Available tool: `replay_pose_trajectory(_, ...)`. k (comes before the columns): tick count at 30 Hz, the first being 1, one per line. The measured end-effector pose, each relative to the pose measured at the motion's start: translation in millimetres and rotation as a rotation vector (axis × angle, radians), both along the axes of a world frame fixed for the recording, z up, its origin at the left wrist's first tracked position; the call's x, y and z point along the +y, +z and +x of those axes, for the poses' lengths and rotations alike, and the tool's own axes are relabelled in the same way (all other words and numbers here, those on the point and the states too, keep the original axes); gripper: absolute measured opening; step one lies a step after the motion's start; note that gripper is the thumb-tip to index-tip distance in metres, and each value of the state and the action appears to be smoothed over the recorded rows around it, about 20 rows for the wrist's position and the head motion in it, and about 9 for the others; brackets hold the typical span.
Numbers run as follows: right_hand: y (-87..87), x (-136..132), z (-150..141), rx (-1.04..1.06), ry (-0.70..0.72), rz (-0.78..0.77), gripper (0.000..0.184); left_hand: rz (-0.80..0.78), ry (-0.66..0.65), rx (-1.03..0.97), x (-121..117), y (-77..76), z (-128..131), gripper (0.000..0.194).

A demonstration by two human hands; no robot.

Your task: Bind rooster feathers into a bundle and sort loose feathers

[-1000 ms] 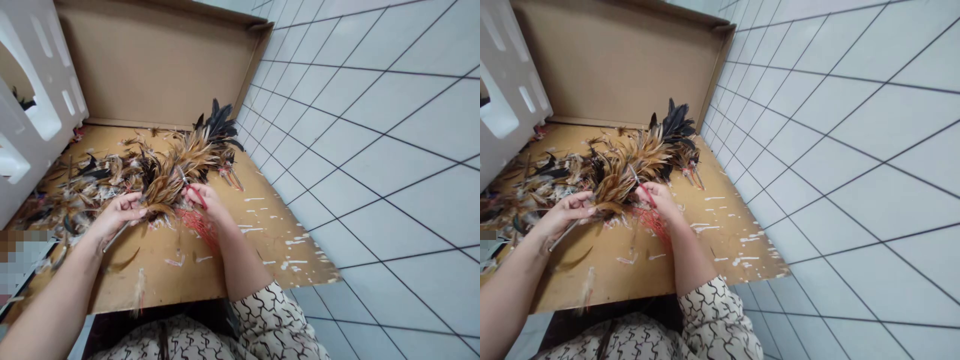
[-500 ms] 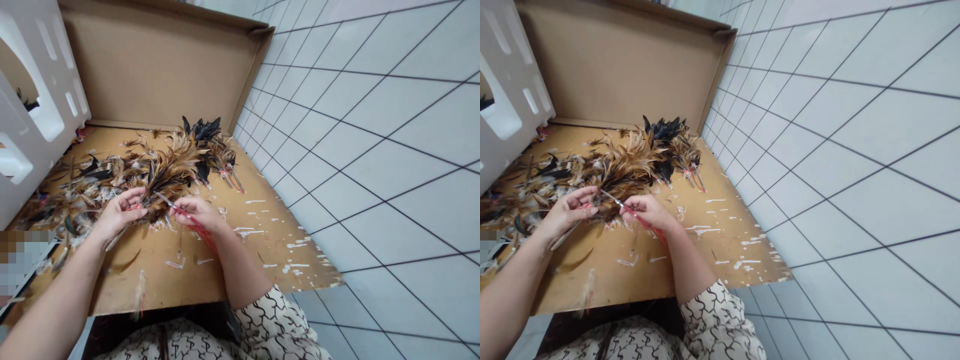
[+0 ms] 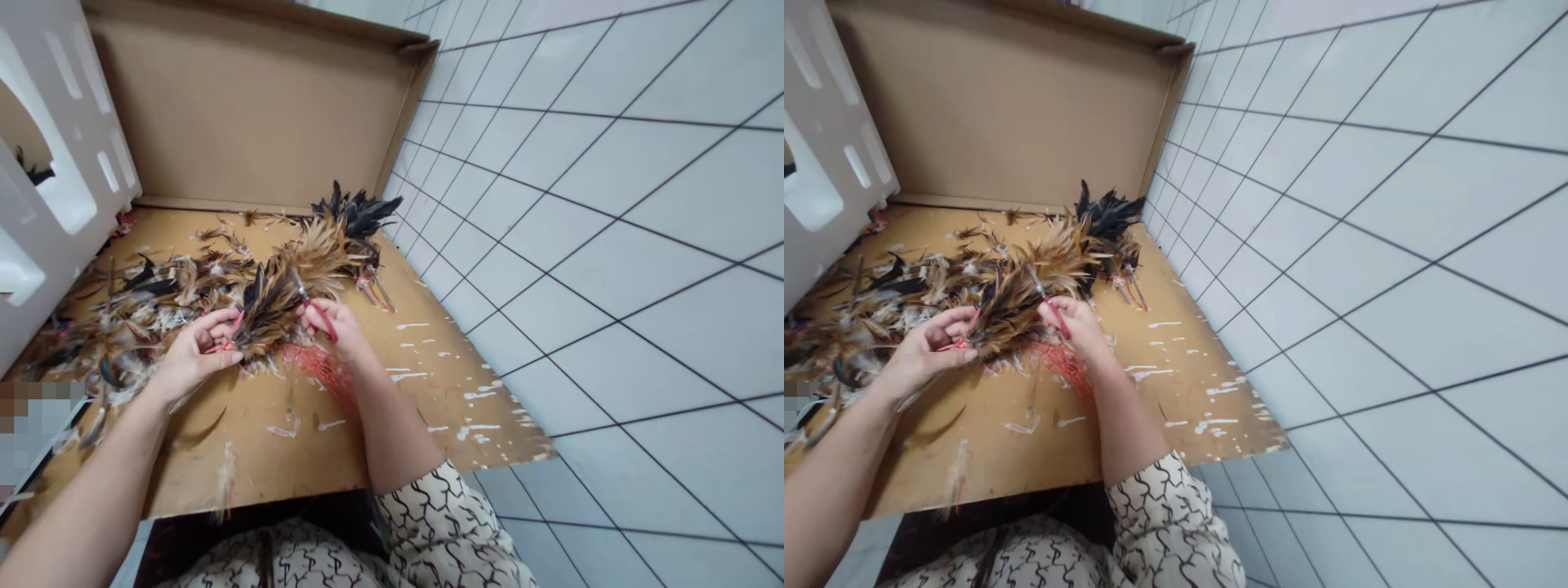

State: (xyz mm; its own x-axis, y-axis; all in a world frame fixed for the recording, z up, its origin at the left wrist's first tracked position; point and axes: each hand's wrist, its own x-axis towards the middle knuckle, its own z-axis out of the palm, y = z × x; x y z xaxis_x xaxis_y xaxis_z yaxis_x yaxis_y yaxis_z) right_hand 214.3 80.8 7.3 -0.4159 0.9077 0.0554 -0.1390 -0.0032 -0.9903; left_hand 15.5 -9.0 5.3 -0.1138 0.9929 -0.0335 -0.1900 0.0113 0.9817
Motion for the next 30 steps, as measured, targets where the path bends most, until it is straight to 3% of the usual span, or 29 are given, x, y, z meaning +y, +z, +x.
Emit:
replay_pose_trajectory(5,-2.1,14,4,0.283,-0.435,0.083,0.033,-0.014,-0.03,-0.132,2,-5.0,-7,0.05)
replay_pose_trajectory(8,-3.3,17,4,0.411,-0.543,0.082,0.03,-0.017,-0.085,-0.239,5,-7.7,-9,0.045)
replay_pose_trajectory(12,-6.1,13,-3,0.496,-0.437,-0.022,0.027,-0.039,-0.181,-0.299,5,-7.6,-8,0.039)
replay_pose_trajectory(17,-7.5,-1,-12,0.465,-0.222,-0.165,0.024,-0.092,-0.402,-0.218,3,-3.4,0,0.035)
replay_pose_trajectory(20,-8.0,-5,-15,0.431,-0.209,-0.22,0.02,-0.151,-0.485,-0.142,2,-4.1,6,0.031)
replay_pose_trajectory(24,-10.9,-5,-17,0.397,-0.327,-0.213,0.019,-0.164,-0.412,0.01,0,-10.5,13,0.037)
replay_pose_trajectory(28,-10.6,-9,-22,0.356,-0.373,-0.127,0.022,-0.115,-0.186,0.147,0,-17.7,20,0.06)
replay_pose_trajectory(30,-8.5,-11,-23,0.331,-0.354,-0.107,0.026,-0.088,-0.115,0.169,1,-18.9,21,0.051)
